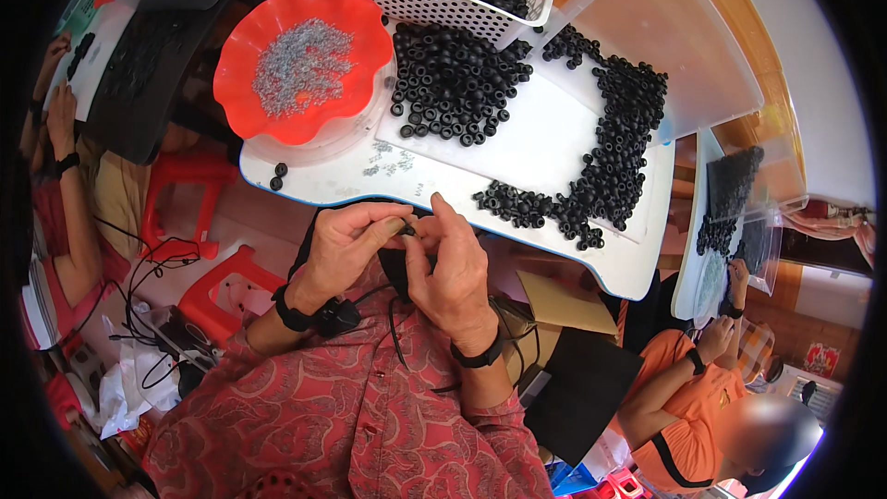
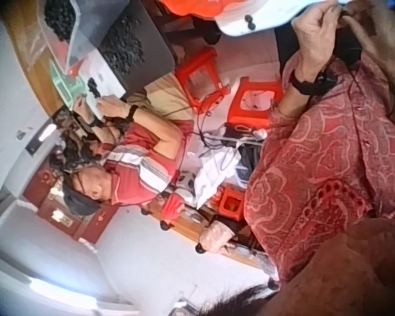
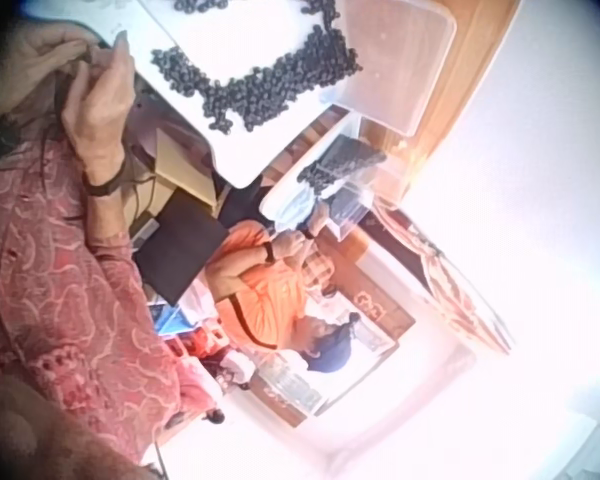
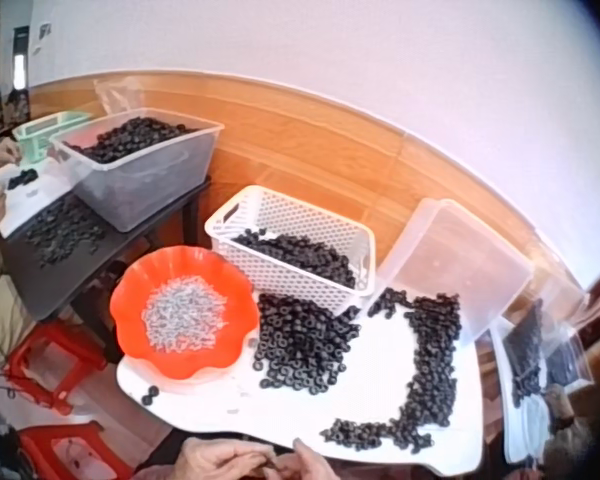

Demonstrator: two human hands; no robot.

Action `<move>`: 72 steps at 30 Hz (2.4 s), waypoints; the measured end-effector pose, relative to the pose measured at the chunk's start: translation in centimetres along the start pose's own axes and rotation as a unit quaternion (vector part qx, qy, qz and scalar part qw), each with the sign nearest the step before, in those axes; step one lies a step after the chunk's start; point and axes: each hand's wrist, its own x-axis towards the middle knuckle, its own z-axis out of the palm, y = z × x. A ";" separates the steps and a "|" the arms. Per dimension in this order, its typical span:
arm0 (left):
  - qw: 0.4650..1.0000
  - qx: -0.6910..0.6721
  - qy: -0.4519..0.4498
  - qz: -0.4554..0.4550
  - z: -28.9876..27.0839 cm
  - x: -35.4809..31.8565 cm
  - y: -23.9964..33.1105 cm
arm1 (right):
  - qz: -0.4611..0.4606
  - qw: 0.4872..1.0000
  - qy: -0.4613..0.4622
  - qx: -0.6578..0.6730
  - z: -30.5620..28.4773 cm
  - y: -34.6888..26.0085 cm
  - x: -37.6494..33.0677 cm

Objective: Assembling small metal pins into black plastic rings at a workstation.

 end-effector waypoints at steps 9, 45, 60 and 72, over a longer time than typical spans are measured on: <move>1.000 0.007 0.002 -0.003 0.5 -0.4 1.1 | -0.015 1.000 -0.007 -0.019 0.2 -0.8 0.0; 0.990 -0.121 -0.010 -0.075 0.5 -0.5 0.6 | 0.081 0.990 0.072 0.090 0.8 -0.5 -1.1; 0.947 -0.294 -0.060 -0.118 -0.1 -0.3 -0.8 | 0.072 0.990 0.074 0.093 0.3 -0.5 -1.1; 0.963 -0.240 -0.037 -0.121 0.5 -0.5 -0.6 | 0.084 0.986 0.081 0.117 0.9 0.1 -1.9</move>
